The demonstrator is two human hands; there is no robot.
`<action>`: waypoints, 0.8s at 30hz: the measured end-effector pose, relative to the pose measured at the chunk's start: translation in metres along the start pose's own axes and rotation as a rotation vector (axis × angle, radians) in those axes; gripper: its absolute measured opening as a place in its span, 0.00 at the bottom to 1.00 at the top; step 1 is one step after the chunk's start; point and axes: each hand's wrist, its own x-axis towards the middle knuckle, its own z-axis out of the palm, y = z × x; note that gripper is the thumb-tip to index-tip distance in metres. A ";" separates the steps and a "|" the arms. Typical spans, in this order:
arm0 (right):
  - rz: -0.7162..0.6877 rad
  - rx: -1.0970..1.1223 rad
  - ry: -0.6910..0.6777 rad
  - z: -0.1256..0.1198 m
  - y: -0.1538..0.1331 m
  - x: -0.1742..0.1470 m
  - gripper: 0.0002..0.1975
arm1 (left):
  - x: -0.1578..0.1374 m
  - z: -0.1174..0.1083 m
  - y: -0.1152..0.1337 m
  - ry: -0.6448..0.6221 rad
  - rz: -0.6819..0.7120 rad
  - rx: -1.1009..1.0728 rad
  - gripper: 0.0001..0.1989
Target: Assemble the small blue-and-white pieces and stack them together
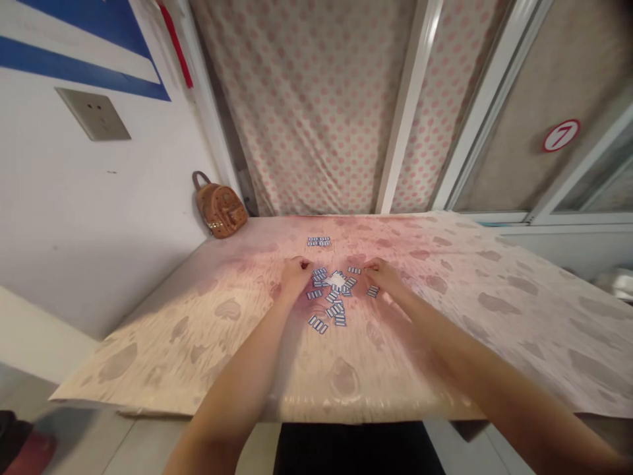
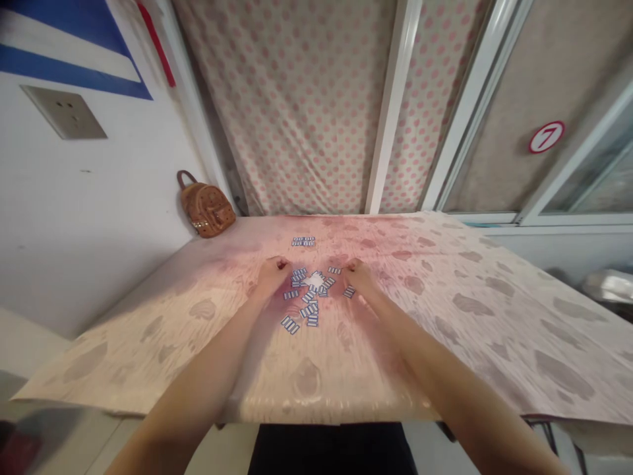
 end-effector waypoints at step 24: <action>-0.432 -0.108 -0.090 0.009 -0.021 -0.041 0.08 | -0.015 0.021 0.028 -0.215 0.245 0.087 0.05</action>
